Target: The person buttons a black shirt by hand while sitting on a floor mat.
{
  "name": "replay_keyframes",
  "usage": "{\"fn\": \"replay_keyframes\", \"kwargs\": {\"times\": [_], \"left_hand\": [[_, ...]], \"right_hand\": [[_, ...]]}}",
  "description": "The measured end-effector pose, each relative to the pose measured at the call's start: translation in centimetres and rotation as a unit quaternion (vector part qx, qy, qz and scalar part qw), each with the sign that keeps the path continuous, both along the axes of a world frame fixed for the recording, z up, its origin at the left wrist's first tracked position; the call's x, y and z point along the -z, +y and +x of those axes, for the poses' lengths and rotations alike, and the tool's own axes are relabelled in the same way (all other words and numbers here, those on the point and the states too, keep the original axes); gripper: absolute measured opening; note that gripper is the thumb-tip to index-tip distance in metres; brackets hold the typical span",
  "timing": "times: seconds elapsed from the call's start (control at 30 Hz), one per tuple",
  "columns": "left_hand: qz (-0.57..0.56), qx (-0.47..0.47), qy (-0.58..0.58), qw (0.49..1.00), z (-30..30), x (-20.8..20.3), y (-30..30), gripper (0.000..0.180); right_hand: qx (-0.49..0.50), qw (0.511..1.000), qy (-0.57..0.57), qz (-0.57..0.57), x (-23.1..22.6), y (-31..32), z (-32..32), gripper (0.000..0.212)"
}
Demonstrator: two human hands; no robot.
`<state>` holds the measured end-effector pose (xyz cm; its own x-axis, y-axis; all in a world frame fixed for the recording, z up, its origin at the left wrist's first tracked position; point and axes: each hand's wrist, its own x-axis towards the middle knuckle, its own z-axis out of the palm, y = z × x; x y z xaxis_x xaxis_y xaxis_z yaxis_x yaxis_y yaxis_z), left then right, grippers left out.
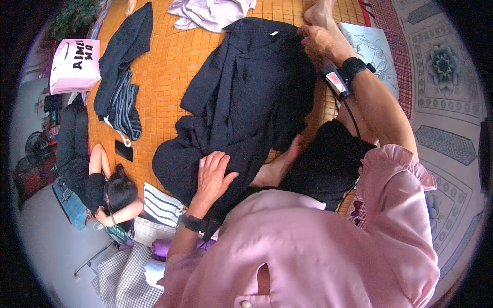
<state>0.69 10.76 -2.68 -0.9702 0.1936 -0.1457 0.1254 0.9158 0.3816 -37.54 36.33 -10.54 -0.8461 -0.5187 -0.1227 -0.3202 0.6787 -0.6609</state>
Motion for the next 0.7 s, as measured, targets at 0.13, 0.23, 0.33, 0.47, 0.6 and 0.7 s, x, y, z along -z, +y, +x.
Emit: {"fn": "replay_keyframes", "kwargs": {"times": [0.13,0.23,0.33,0.47,0.6,0.7], "left_hand": [[-0.065,0.007,-0.051,0.997,0.7,1.3,-1.0,0.044],[-0.032,-0.028,0.009,0.999,-0.1,1.5,0.0,0.047],[-0.035,-0.049,0.062,0.996,-2.2,1.7,2.2,0.035],[-0.022,-0.013,-0.023,0.999,-1.5,4.5,0.6,0.011],[0.237,-0.131,-0.146,0.952,-0.8,0.2,-0.8,0.011],[0.386,-0.222,-0.351,0.824,1.0,-3.8,-3.4,0.014]], "right_hand": [[-0.139,0.979,0.085,0.121,-1.4,-1.6,2.1,0.028],[-0.199,0.971,0.058,0.122,-0.1,-1.9,3.2,0.032],[-0.251,0.953,0.024,0.17,0.3,-2.2,3.6,0.045],[-0.274,0.924,-0.029,0.267,-0.1,-2.3,4.3,0.041],[-0.256,0.929,-0.04,0.265,-0.8,-1.2,3.6,0.037],[-0.252,0.929,-0.014,0.271,0.2,-0.5,2.7,0.033]]}}
